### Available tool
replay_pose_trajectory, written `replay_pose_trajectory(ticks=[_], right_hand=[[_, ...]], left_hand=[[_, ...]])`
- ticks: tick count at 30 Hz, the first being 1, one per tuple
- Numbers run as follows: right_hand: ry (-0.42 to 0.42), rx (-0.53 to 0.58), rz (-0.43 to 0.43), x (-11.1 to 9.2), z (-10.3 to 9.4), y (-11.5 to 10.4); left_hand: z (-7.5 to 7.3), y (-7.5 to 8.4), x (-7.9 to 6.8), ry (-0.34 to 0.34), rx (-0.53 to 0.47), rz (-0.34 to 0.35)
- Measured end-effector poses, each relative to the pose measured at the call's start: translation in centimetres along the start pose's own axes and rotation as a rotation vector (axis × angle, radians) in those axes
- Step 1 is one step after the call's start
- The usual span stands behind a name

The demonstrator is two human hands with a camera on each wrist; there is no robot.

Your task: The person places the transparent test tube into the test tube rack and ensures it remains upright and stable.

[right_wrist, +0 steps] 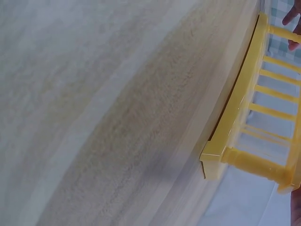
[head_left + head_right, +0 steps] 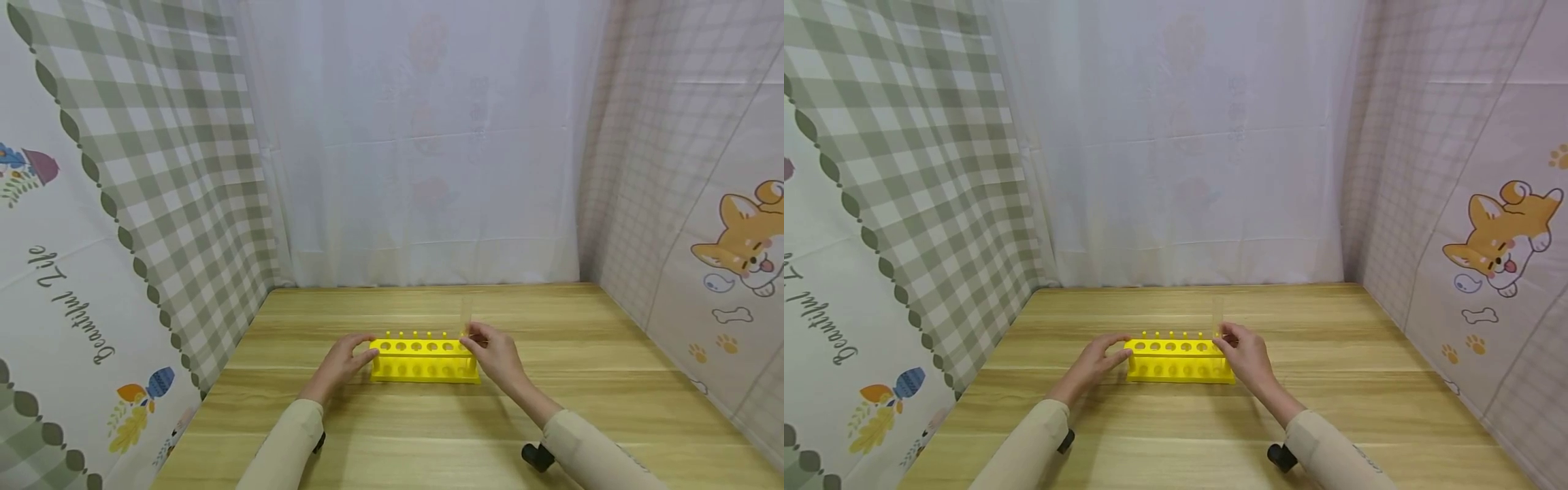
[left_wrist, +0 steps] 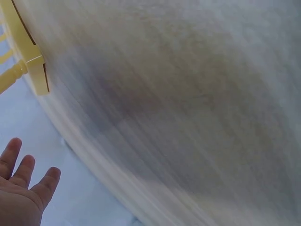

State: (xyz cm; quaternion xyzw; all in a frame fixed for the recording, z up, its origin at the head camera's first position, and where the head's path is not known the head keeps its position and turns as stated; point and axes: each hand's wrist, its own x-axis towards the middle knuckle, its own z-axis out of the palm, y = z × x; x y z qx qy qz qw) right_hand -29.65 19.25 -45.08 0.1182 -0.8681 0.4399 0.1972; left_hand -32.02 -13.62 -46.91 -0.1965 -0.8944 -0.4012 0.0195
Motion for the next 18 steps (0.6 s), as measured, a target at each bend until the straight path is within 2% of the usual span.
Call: replay_pose_trajectory(ticks=[4,11,14,18], right_hand=[[0.008,-0.013,-0.031,-0.2,-0.5,0.1],[0.027,-0.062,-0.051,-0.3,-1.8,1.1],[0.028,-0.088,-0.043,-0.3,-2.5,1.6],[0.013,-0.156,-0.027,-0.1,-3.6,2.7]], left_hand=[[-0.1,0.3,0.1,-0.015,0.036,-0.003],[-0.6,1.1,0.3,-0.021,0.187,0.036],[-1.0,1.2,0.3,-0.014,0.210,0.018],[-1.7,0.8,0.2,0.031,0.248,-0.015]])
